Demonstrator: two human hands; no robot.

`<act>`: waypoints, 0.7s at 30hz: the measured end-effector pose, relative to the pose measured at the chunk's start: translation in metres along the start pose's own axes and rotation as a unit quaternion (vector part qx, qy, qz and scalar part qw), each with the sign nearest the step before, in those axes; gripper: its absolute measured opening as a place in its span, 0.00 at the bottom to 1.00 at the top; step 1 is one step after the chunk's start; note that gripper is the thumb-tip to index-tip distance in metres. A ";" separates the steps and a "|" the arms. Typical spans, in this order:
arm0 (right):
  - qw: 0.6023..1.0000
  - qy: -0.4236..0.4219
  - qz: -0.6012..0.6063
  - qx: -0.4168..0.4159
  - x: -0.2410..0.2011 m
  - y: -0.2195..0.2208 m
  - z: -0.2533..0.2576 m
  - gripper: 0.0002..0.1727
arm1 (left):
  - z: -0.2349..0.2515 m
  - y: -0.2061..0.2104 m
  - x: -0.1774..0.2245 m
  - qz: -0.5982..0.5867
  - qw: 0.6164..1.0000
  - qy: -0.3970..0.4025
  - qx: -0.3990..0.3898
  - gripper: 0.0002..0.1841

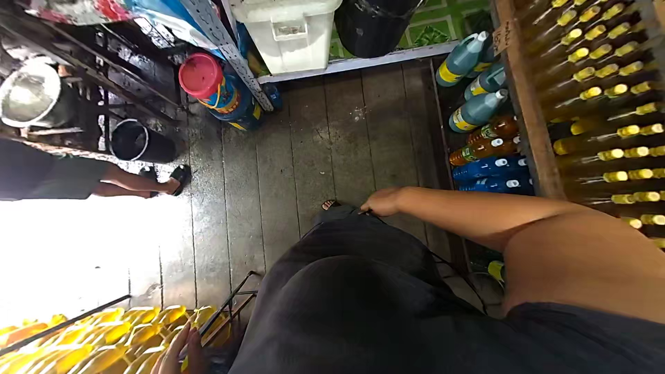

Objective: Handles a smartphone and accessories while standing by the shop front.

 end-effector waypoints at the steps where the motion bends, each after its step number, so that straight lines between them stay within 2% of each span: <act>1: 1.000 -0.008 -0.006 0.014 0.004 0.006 0.009 0.20 | 0.002 0.000 0.000 0.006 1.000 0.000 -0.009 0.12; 3: 0.999 0.005 -0.012 0.042 0.005 0.016 0.026 0.19 | 0.007 -0.001 0.004 0.005 0.999 0.000 -0.036 0.13; 7: 0.987 0.157 0.040 -0.010 -0.018 0.018 0.046 0.20 | 0.024 0.000 0.017 0.002 0.998 0.023 -0.054 0.13; 11: 0.991 0.133 0.033 0.005 -0.015 0.019 0.061 0.17 | 0.031 0.003 0.020 -0.006 0.998 0.035 -0.048 0.13; 14: 0.993 0.114 0.006 0.035 -0.022 0.007 0.043 0.14 | 0.027 0.013 0.015 -0.010 0.998 0.032 -0.048 0.13; 17: 0.985 0.156 0.030 0.060 -0.036 -0.011 0.009 0.13 | 0.024 0.016 0.014 -0.029 0.998 0.013 -0.059 0.13; 21: 0.979 0.185 0.062 0.052 -0.026 -0.042 -0.028 0.23 | 0.029 0.025 0.016 -0.032 0.998 0.014 -0.060 0.12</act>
Point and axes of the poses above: each hand's wrist, its own z-axis towards the middle knuckle, its own y-axis out of the palm, x = y × z, the point moved 3 cm from there along z, towards the middle knuckle, and after that the axes turned 8 degrees about z, right-handed, at the moved point
